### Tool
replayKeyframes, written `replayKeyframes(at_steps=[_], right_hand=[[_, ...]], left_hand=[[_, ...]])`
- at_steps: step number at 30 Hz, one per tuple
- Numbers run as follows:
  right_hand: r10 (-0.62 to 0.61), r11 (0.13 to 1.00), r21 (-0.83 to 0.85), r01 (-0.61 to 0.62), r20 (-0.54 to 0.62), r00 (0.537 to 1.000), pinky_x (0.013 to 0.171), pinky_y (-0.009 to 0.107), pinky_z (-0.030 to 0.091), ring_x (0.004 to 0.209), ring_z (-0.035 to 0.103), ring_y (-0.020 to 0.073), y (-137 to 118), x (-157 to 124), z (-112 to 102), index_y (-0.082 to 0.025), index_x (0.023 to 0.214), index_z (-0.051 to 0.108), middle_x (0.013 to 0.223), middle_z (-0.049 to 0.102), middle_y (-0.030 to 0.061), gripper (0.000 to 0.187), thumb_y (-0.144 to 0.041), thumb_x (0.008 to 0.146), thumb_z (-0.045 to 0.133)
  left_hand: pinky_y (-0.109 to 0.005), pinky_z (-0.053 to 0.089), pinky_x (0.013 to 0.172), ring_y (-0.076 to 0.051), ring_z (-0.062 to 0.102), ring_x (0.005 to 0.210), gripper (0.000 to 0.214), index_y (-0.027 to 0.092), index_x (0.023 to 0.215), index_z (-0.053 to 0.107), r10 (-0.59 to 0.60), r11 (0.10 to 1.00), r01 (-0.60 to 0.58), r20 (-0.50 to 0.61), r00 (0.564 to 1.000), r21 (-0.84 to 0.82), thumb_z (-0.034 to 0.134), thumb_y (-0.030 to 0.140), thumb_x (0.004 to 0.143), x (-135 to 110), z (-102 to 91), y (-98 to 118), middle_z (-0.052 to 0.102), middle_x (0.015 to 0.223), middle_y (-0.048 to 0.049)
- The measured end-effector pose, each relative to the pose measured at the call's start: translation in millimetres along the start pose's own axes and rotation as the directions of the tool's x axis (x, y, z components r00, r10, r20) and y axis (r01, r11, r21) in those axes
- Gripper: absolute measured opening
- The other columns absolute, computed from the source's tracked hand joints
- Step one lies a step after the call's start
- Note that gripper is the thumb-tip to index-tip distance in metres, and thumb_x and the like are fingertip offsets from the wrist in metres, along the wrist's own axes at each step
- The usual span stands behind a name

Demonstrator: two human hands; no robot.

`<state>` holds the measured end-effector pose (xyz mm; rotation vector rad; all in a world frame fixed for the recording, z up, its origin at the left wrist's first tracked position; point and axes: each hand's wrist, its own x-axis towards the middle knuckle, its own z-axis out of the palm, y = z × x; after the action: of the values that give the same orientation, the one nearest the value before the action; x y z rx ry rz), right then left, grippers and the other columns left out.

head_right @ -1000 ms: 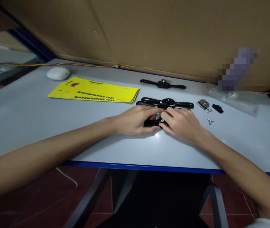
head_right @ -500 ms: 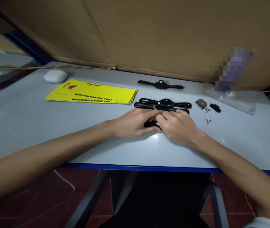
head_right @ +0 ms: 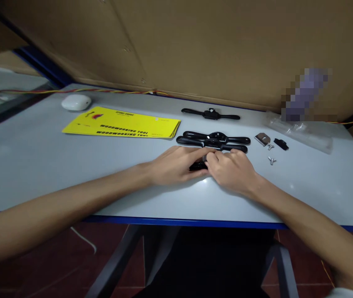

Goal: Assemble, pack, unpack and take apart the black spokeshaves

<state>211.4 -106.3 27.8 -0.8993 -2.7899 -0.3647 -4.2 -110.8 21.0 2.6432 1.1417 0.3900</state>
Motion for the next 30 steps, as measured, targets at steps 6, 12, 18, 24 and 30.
replayKeyframes(at_steps=[6,12,18,24,30], right_hand=[[-0.022,0.996,-0.085,0.022,-0.003,1.000,0.063,0.035,0.027,0.060,0.060,0.0177,4,0,3,-0.017,0.089,0.072,0.071,0.074,0.0056,0.031,-0.018,0.104,0.044],[0.018,0.992,-0.123,-0.019,-0.009,1.000,0.061,0.035,0.026,0.061,0.064,0.0190,5,-1,-2,-0.016,0.086,0.073,0.069,0.074,0.0065,0.037,-0.024,0.106,0.043],[-0.015,0.994,-0.107,0.026,0.101,0.995,0.057,0.036,0.020,0.059,0.064,0.0202,5,3,-8,-0.014,0.085,0.073,0.073,0.076,0.0098,0.036,-0.017,0.103,0.042],[0.054,0.997,-0.057,-0.047,0.138,0.989,0.055,0.036,0.017,0.058,0.061,0.0194,-1,9,-10,-0.014,0.088,0.074,0.073,0.075,0.0097,0.037,-0.022,0.105,0.042],[-0.021,0.996,-0.081,0.036,0.173,0.985,0.057,0.035,0.016,0.060,0.060,0.0175,0,7,-9,-0.015,0.090,0.070,0.076,0.074,0.0078,0.027,-0.016,0.103,0.047]], left_hand=[[-0.036,0.054,0.069,-0.028,0.074,0.084,0.061,0.014,0.145,0.058,0.048,0.996,-0.044,-0.050,0.998,0.083,0.052,0.056,0.100,2,-1.0,-7,0.078,0.103,-0.0126],[-0.036,0.053,0.067,-0.027,0.073,0.081,0.062,0.015,0.145,0.060,0.026,1.000,-0.026,-0.083,0.996,-0.001,0.051,0.051,0.095,2,-3.2,-12,0.078,0.093,-0.0086],[-0.031,0.046,0.061,-0.020,0.065,0.063,0.053,0.012,0.134,0.067,-0.063,0.977,0.033,-0.137,0.989,-0.213,0.042,0.040,0.097,7,-3.8,-15,0.071,0.071,-0.0017],[-0.029,0.047,0.064,-0.017,0.063,0.064,0.045,0.013,0.111,0.074,-0.148,0.924,0.067,-0.191,0.970,-0.377,0.037,0.033,0.097,11,-8.0,-17,0.067,0.066,0.0004],[-0.029,0.046,0.065,-0.017,0.063,0.064,0.045,0.014,0.106,0.073,-0.219,0.871,0.108,-0.183,0.958,-0.479,0.036,0.037,0.098,11,-5.9,-14,0.065,0.063,0.0009]])
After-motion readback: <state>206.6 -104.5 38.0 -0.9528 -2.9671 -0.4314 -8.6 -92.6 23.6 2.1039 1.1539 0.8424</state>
